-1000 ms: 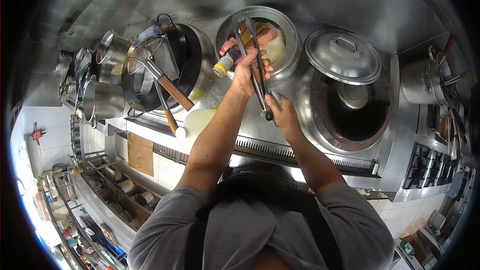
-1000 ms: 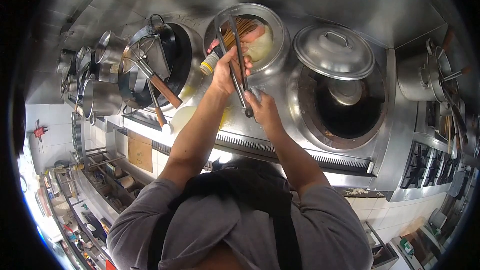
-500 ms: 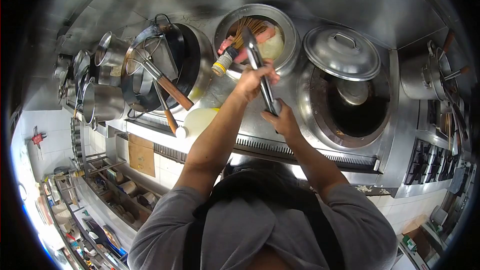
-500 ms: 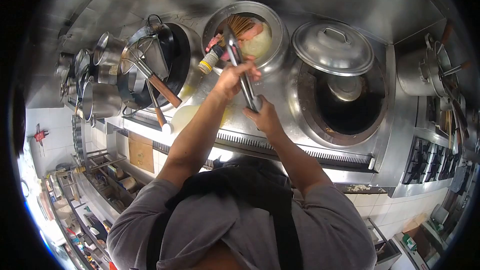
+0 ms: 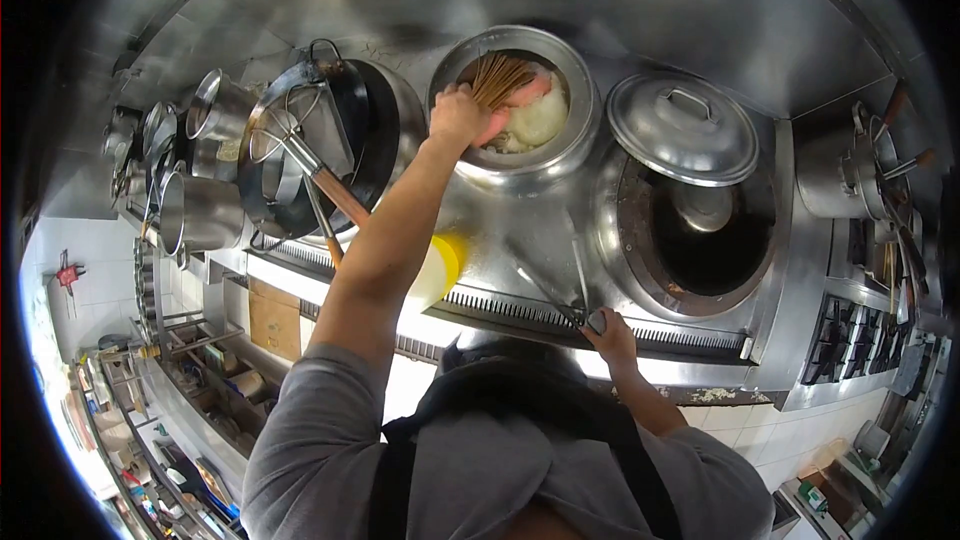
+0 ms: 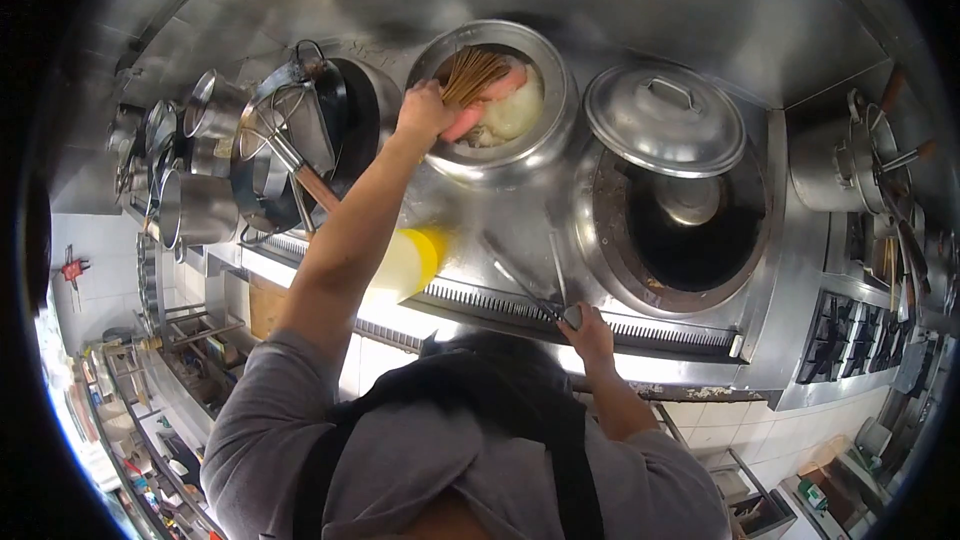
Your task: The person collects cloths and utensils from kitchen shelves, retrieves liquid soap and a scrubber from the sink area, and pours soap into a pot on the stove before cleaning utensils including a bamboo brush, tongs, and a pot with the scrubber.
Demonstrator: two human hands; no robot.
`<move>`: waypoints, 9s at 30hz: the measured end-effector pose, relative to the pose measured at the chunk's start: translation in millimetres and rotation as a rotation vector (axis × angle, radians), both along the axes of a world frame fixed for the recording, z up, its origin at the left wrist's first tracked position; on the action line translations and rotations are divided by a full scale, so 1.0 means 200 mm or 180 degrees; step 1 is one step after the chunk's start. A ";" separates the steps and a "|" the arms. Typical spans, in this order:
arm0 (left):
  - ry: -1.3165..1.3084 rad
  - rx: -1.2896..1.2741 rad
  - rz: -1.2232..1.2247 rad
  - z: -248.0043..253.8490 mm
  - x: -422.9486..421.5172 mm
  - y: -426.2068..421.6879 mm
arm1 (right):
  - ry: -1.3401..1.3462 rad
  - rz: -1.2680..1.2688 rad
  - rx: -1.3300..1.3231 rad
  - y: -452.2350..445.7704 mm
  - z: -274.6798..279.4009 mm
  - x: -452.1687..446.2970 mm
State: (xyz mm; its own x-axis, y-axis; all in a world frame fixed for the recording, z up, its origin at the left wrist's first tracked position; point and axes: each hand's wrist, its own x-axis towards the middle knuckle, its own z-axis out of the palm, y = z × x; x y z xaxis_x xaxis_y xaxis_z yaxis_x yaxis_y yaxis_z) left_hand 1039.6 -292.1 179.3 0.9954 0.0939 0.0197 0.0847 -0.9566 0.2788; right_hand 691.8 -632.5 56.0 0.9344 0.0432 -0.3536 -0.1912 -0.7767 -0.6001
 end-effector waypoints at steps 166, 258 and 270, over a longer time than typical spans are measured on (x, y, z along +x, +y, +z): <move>0.1248 -0.4860 0.0735 -0.32 -0.69 -0.45 | -0.1169 -0.0844 0.1162 0.70 0.50 1.40; 0.1759 -0.5284 0.0058 -0.12 -0.80 -0.37 | -0.0701 -0.1568 0.2561 0.65 0.30 0.90; 0.1602 -0.5651 0.0574 -0.26 -1.11 -0.36 | -0.0258 -0.2437 0.4078 0.48 0.51 1.06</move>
